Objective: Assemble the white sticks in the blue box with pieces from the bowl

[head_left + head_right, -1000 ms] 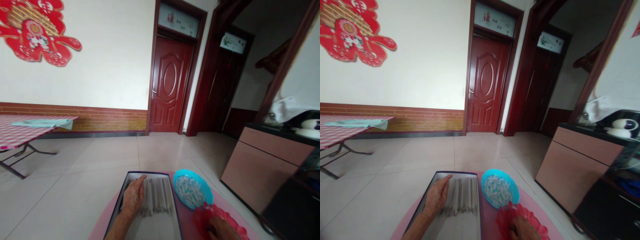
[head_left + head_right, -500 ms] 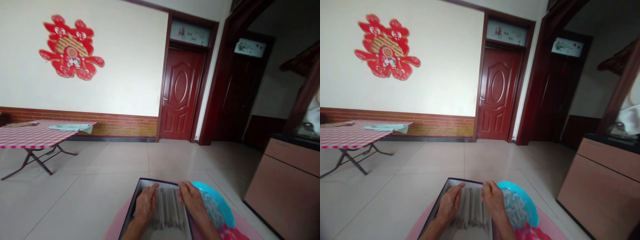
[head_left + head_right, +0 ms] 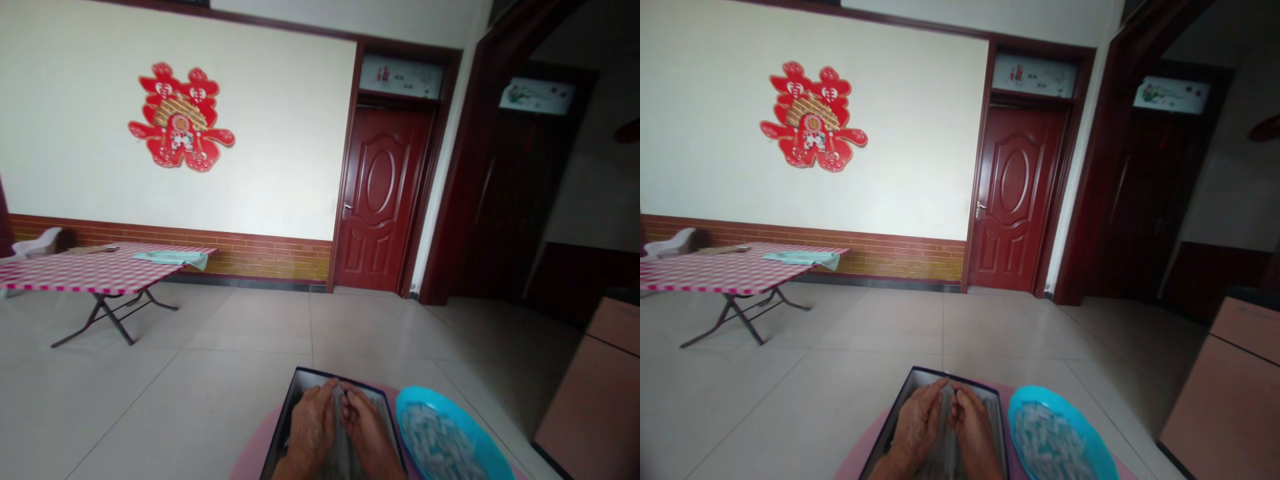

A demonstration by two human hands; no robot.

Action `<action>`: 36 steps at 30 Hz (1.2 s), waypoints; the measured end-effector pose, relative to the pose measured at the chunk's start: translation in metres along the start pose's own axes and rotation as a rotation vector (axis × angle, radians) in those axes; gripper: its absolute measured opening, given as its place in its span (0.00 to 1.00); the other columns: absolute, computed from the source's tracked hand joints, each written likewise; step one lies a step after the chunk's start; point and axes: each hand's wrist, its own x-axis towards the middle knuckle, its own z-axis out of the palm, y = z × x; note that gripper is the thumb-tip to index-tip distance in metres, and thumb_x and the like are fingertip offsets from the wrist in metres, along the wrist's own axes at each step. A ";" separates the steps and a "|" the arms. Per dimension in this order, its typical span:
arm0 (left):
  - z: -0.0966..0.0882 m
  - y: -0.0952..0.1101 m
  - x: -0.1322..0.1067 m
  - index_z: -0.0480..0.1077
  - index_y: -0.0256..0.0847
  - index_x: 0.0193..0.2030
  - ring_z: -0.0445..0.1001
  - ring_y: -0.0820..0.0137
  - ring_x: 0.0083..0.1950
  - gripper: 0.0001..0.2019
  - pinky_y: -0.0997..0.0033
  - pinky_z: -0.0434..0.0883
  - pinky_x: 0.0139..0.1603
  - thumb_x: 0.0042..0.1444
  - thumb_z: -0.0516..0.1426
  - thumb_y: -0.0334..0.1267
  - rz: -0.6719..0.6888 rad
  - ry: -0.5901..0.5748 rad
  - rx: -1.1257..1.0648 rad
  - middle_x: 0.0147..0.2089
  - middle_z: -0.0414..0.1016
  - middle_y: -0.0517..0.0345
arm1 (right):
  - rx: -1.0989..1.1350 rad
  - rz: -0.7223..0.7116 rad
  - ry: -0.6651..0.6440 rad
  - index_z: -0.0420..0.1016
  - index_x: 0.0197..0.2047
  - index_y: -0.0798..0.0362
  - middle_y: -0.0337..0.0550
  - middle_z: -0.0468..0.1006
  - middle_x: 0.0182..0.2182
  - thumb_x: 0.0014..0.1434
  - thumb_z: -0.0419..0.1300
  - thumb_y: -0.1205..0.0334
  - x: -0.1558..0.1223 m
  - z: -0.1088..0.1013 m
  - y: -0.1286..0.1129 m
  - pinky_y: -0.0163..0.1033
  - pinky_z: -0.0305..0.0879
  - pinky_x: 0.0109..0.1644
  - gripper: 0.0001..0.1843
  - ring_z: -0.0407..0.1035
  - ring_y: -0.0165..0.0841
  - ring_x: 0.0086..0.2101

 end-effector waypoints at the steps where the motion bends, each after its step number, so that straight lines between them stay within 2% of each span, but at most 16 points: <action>1: -0.002 0.002 0.001 0.69 0.41 0.53 0.77 0.67 0.42 0.18 0.69 0.74 0.43 0.63 0.44 0.37 -0.015 -0.008 -0.003 0.39 0.79 0.51 | 0.021 0.009 -0.003 0.77 0.30 0.52 0.36 0.76 0.24 0.37 0.71 0.53 -0.001 0.002 -0.001 0.33 0.65 0.31 0.17 0.68 0.29 0.27; 6: -0.008 0.010 0.004 0.70 0.40 0.46 0.77 0.66 0.40 0.15 0.69 0.74 0.40 0.63 0.45 0.37 -0.112 -0.082 -0.032 0.38 0.79 0.50 | 0.051 0.023 0.016 0.75 0.28 0.53 0.36 0.76 0.23 0.34 0.72 0.55 -0.005 0.008 -0.005 0.33 0.64 0.30 0.17 0.68 0.30 0.26; 11: -0.008 0.011 0.002 0.70 0.40 0.46 0.77 0.66 0.41 0.14 0.68 0.73 0.42 0.62 0.45 0.37 -0.061 -0.062 -0.034 0.39 0.78 0.51 | -0.027 -0.035 0.062 0.76 0.31 0.53 0.38 0.77 0.26 0.35 0.70 0.55 -0.007 0.007 -0.008 0.34 0.65 0.30 0.18 0.69 0.31 0.26; 15: -0.006 0.010 0.000 0.70 0.41 0.46 0.77 0.65 0.41 0.14 0.66 0.74 0.42 0.62 0.45 0.36 -0.045 -0.083 -0.027 0.40 0.78 0.52 | -0.137 -0.095 0.059 0.77 0.32 0.53 0.38 0.78 0.27 0.40 0.67 0.55 -0.008 0.007 -0.009 0.35 0.65 0.30 0.15 0.69 0.32 0.27; 25: -0.005 0.010 -0.001 0.70 0.41 0.48 0.76 0.66 0.43 0.14 0.65 0.73 0.45 0.60 0.47 0.33 -0.027 -0.120 -0.049 0.42 0.79 0.53 | -0.369 -0.200 0.012 0.79 0.31 0.55 0.45 0.80 0.31 0.43 0.64 0.55 -0.012 0.007 -0.014 0.38 0.67 0.36 0.14 0.72 0.39 0.33; 29: -0.005 0.009 0.000 0.70 0.40 0.46 0.77 0.65 0.40 0.14 0.64 0.74 0.43 0.60 0.47 0.33 -0.059 -0.124 -0.033 0.40 0.79 0.52 | -0.389 -0.188 0.023 0.81 0.34 0.54 0.47 0.81 0.35 0.42 0.65 0.53 -0.013 0.007 -0.017 0.40 0.68 0.40 0.17 0.73 0.41 0.37; 33: -0.005 0.011 0.001 0.71 0.39 0.41 0.77 0.66 0.34 0.13 0.67 0.73 0.37 0.61 0.46 0.35 -0.098 -0.142 -0.070 0.33 0.78 0.52 | -0.373 -0.189 0.044 0.81 0.36 0.54 0.48 0.81 0.38 0.41 0.66 0.51 -0.012 0.003 -0.016 0.42 0.69 0.44 0.19 0.73 0.43 0.41; 36: -0.006 0.013 0.003 0.72 0.40 0.38 0.76 0.66 0.34 0.14 0.68 0.73 0.37 0.62 0.45 0.37 -0.053 -0.079 -0.078 0.32 0.76 0.51 | -0.382 -0.199 0.047 0.81 0.36 0.54 0.48 0.81 0.39 0.42 0.66 0.51 -0.012 0.000 -0.014 0.42 0.69 0.44 0.20 0.73 0.43 0.41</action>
